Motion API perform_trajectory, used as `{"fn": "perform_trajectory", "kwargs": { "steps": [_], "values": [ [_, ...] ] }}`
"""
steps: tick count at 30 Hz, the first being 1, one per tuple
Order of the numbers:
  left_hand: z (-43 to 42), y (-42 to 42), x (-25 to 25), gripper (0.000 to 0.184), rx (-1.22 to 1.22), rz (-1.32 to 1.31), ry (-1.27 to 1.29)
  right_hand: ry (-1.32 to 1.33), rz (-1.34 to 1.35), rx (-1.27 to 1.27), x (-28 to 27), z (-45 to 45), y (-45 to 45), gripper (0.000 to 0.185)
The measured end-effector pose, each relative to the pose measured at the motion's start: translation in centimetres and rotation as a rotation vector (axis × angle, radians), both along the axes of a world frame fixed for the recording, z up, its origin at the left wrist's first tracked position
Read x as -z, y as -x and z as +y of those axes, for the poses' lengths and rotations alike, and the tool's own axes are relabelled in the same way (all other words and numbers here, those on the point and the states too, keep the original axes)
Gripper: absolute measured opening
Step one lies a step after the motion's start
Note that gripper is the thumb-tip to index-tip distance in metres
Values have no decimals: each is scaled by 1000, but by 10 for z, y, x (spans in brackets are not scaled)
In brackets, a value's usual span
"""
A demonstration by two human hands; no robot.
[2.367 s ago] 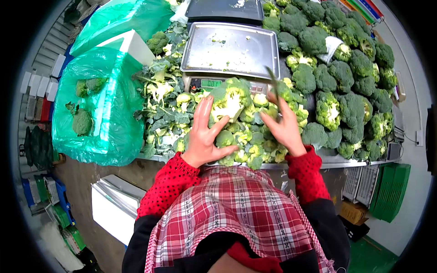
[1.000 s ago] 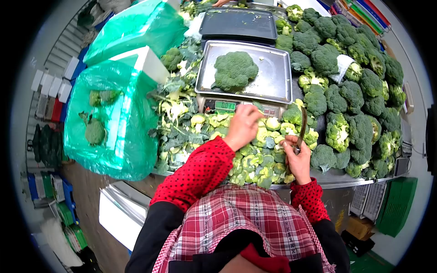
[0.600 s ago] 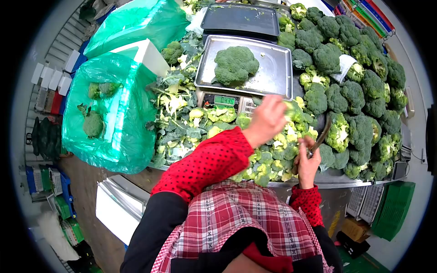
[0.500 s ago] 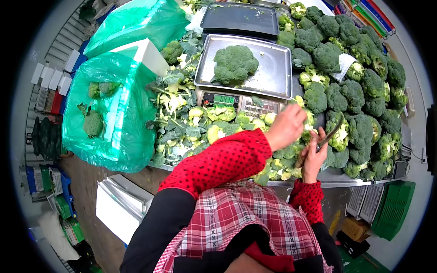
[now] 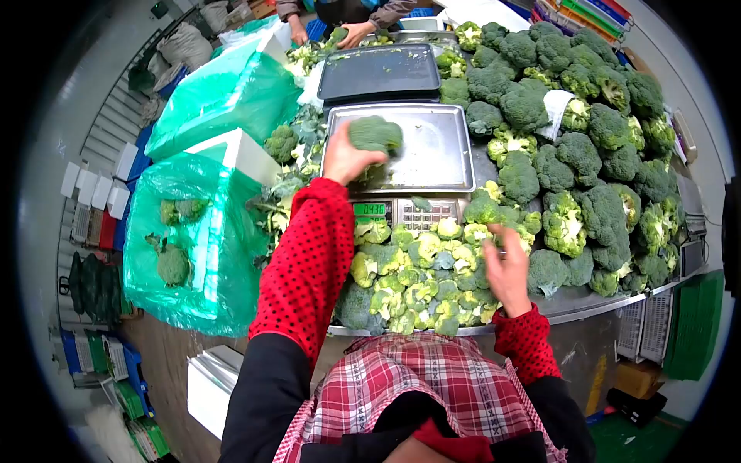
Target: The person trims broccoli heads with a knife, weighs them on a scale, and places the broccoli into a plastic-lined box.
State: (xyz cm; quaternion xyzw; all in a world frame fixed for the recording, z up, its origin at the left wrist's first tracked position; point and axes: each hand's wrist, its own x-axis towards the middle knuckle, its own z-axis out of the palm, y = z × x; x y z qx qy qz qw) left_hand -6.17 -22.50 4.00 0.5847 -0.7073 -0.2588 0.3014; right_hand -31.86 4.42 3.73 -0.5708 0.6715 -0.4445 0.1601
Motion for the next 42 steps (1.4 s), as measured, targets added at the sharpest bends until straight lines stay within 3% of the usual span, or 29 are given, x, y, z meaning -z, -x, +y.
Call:
{"fn": "perform_trajectory", "kwargs": {
  "steps": [2,3,5,7,8,11,13,15,17,22,23,25,30,33,38,41,42],
  "values": [
    [-6,-17,3,82,-64,531,-189,-10,6,-145,3,-1,-9,27],
    [16,-22,-24,70,-39,782,-448,10,-13,-193,7,-2,-14,28],
    [49,-32,-31,57,90,1132,-595,-3,-93,-193,-4,-5,-29,30],
    [68,-34,-6,53,174,1331,-552,55,-85,-224,-14,-15,-41,39],
    [89,-26,-13,55,327,1376,-555,24,-166,-204,-15,-23,-47,46],
    [133,-5,-8,69,446,1543,-679,38,-343,-223,-30,-36,-58,57],
    [155,1,-16,71,436,1576,-721,130,-305,-259,-32,-38,-58,56],
    [160,-4,-19,70,416,1397,-743,-140,-556,-274,-37,-31,-54,50],
    [159,-6,-15,64,462,1428,-784,-157,-585,-281,-29,-24,-58,44],
    [174,-4,-19,73,271,1566,-713,36,-186,-332,-26,-9,-48,29],
    [177,-4,-19,73,268,1563,-710,161,55,-379,-26,-8,-44,31],
    [181,-3,-18,70,237,1660,-718,147,147,-374,-33,-2,-45,35],
    [198,-5,-7,66,235,1529,-666,132,573,-369,-40,0,-38,47],
    [202,-5,-9,60,236,1421,-762,145,682,-371,-40,-3,-36,50],
    [214,4,-27,36,74,1316,-668,104,735,-404,-32,-14,-33,53],
    [225,0,-36,35,1,1375,-672,116,767,-406,-16,-32,-30,54],
    [226,-7,-28,52,-49,1343,-722,174,813,-397,-12,-39,-29,48]
  ]
}}
